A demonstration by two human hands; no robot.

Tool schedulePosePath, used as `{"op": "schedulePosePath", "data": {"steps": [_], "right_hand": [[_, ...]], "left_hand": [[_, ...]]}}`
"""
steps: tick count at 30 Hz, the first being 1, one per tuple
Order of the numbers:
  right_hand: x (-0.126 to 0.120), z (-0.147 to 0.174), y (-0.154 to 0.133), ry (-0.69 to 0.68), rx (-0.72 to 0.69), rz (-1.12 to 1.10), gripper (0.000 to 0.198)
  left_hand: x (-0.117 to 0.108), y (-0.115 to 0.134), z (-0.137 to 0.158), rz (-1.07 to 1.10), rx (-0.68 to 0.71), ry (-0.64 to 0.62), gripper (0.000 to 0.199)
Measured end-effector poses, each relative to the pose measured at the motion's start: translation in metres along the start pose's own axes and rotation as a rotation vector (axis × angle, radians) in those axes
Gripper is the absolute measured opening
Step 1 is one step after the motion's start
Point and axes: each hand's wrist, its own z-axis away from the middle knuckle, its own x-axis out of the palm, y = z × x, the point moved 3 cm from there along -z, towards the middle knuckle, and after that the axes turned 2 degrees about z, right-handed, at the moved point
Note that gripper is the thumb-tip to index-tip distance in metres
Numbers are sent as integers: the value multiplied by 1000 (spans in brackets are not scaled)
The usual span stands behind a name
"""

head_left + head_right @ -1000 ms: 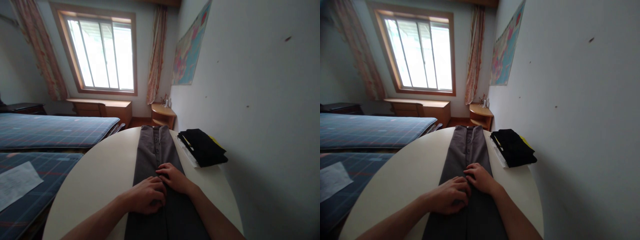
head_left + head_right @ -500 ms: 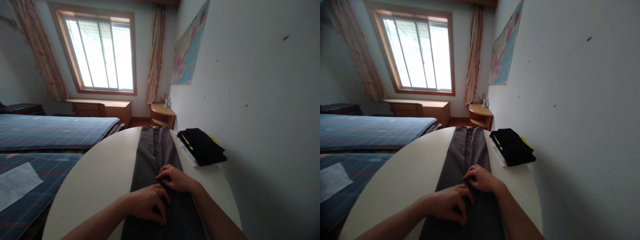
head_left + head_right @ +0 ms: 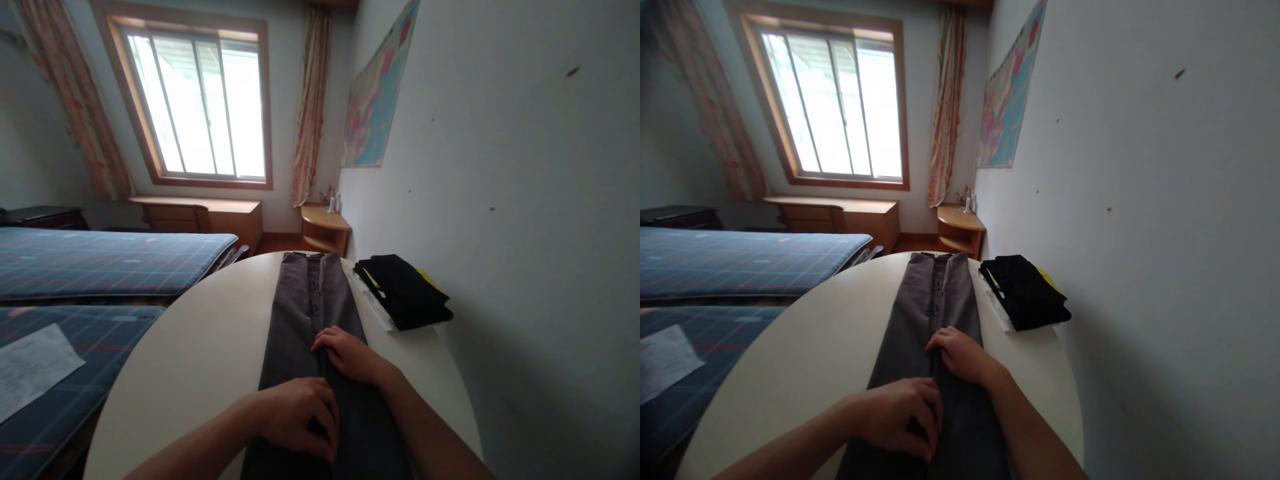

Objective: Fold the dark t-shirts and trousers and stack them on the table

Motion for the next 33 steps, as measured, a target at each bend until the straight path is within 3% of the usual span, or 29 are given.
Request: {"op": "schedulePosePath", "data": {"steps": [4, 9, 13, 16, 19, 23, 33], "right_hand": [[-1, -1, 1, 7, 29, 64, 36], [-3, -3, -1, 70, 45, 83, 32], [3, -3, 3, 58, 26, 99, 38], [6, -2, 9, 88, 37, 147, 51], [6, 0, 15, 88, 82, 148, 56], [3, 3, 19, 43, 113, 109, 46], [-12, 3, -5, -34, 131, 101, 26]], "left_hand": [[2, -3, 1, 10, 25, 13, 14], [5, -6, 5, -71, -50, 4, 14], [7, -3, 4, -79, -33, -26, 25], [7, -4, 3, -92, -19, -5, 19], [3, -9, 2, -161, -72, 66, 12], [-4, -15, 1, -249, -170, 94, 13], [-4, -5, 3, 18, -86, -38, 15]]}}
